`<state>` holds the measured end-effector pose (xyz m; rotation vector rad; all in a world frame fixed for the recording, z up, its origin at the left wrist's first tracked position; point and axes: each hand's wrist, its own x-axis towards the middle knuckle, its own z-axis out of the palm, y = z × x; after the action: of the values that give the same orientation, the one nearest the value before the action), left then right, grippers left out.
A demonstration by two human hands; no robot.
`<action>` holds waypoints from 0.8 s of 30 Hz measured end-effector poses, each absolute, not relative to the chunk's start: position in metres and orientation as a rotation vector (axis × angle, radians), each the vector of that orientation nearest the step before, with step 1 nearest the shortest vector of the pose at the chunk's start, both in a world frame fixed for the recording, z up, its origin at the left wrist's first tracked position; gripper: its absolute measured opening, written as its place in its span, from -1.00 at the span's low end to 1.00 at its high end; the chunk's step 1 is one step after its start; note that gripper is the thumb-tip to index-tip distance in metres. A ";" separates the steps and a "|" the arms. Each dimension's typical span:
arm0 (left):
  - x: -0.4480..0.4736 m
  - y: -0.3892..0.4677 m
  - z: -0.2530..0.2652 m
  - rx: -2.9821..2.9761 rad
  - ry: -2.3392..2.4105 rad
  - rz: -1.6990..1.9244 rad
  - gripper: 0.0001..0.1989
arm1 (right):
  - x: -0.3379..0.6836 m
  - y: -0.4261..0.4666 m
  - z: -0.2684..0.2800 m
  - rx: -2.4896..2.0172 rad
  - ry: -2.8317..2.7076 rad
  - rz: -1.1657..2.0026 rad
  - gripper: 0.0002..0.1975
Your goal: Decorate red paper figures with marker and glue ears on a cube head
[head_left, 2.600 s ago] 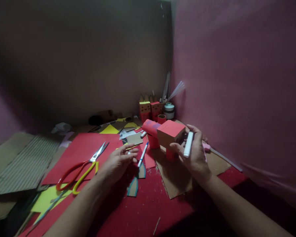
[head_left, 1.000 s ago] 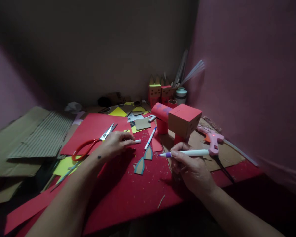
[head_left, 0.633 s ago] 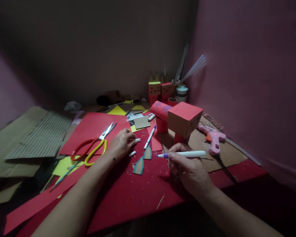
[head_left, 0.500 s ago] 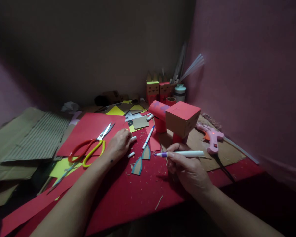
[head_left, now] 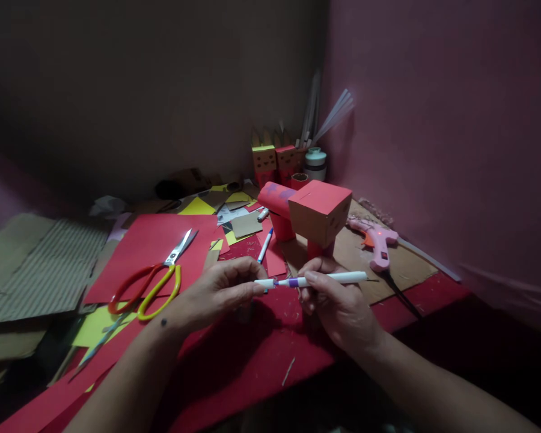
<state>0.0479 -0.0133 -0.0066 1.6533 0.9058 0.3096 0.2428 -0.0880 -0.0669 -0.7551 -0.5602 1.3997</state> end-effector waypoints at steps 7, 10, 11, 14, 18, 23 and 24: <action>0.055 -0.026 -0.010 1.695 0.893 0.416 -0.70 | 0.242 -0.088 -0.071 -0.720 -0.664 1.460 -0.74; 0.060 -0.033 -0.015 1.652 0.868 0.511 -0.73 | 0.242 -0.090 -0.070 -0.669 -0.658 1.448 -0.72; 0.060 -0.035 -0.017 1.634 0.857 0.528 -0.73 | 0.242 -0.091 -0.070 -0.660 -0.668 1.445 -0.72; 0.060 -0.038 -0.020 1.637 0.835 0.558 -0.75 | 0.242 -0.093 -0.069 -0.653 -0.698 1.436 -0.74; 0.050 -0.024 -0.016 1.676 0.868 0.471 -0.72 | 0.240 -0.090 -0.068 -0.602 -0.662 1.524 -0.74; 0.026 0.014 -0.010 2.064 1.346 0.560 -0.68 | 0.230 -0.082 -0.073 -0.663 -0.519 1.714 -0.72; 0.022 0.019 -0.011 2.188 1.441 0.474 -0.69 | 0.229 -0.080 -0.074 -0.693 -0.500 1.748 -0.72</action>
<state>0.0224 0.0189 -0.0114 2.1884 1.4409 0.4735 0.2289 -0.0802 -0.0743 -0.6931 -0.5003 1.7475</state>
